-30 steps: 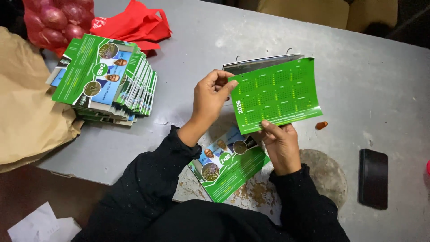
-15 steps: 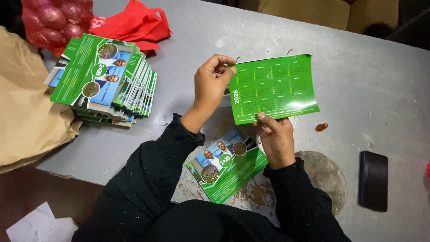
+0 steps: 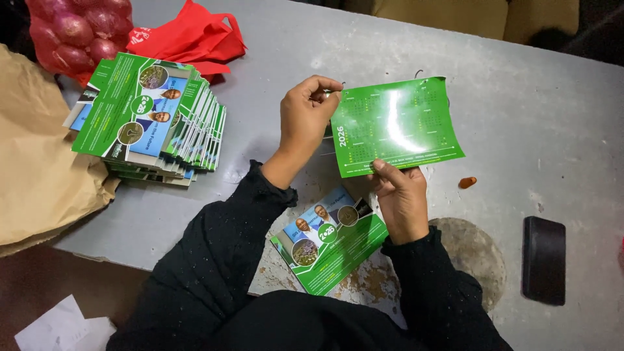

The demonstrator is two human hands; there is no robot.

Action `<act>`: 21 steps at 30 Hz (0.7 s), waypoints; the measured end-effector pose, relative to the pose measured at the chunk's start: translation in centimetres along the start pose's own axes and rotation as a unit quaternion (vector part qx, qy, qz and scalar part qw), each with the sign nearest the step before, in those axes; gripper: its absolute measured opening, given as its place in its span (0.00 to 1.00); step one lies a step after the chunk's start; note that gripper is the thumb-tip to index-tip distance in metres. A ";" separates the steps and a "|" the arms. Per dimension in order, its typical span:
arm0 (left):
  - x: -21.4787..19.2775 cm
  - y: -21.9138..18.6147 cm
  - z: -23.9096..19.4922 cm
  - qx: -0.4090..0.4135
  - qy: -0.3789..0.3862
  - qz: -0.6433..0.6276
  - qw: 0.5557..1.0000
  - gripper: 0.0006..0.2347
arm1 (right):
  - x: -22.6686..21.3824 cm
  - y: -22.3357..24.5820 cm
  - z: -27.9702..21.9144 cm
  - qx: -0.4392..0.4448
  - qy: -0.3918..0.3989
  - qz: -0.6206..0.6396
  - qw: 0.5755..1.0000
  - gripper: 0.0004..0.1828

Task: Assembling desk calendars by aligning printed sheets with a metal spiral binding stand.

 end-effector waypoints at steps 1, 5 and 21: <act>0.0 0.0 0.1 -0.008 0.008 0.000 1.000 0.05 | -0.3 -0.2 0.2 -0.002 0.001 0.002 1.000 0.19; 0.1 -0.7 0.0 -0.033 0.030 -0.001 0.999 0.05 | -0.8 -0.6 0.5 -0.007 0.005 0.005 1.000 0.19; 0.0 -0.6 0.8 -0.068 0.068 0.056 0.994 0.06 | 2.7 4.0 -2.5 -0.036 0.039 -0.013 0.999 0.17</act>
Point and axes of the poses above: each hand's wrist, its own z-axis towards the middle knuckle, its own x-axis out of the palm, y = z × x, the point moved 3 cm from there along z, towards the middle knuckle
